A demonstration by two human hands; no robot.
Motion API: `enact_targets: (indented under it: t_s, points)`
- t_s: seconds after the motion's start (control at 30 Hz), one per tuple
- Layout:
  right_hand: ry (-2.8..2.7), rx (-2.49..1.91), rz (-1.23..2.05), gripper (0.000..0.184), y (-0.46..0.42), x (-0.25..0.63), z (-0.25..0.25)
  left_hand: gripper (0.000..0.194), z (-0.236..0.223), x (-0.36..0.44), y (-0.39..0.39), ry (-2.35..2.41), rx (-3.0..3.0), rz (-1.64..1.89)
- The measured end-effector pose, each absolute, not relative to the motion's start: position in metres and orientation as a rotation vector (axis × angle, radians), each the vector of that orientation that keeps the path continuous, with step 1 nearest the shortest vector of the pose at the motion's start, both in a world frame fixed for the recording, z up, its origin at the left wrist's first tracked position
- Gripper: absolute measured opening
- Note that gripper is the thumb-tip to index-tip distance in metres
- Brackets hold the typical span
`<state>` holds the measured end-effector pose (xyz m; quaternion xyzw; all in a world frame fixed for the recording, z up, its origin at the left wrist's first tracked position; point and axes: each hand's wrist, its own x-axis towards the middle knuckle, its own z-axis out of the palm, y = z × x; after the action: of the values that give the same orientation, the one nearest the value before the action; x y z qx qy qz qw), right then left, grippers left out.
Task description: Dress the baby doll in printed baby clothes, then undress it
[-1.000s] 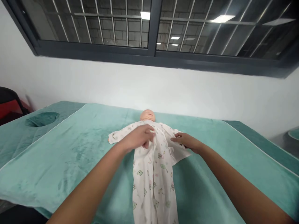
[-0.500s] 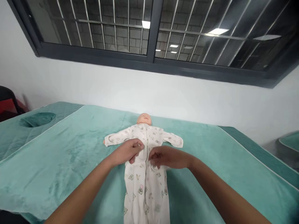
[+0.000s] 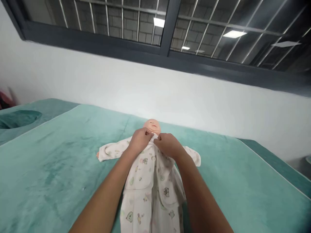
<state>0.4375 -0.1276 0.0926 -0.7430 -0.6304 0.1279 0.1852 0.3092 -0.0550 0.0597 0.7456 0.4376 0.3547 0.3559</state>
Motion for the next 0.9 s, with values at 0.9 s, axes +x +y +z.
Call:
enact_targets:
  t_s: [0.9]
  points:
    - [-1.33,-1.538,0.632,0.019,-0.126,0.435,0.07,0.021,0.067,0.304,-0.071,0.778,1.265,0.964]
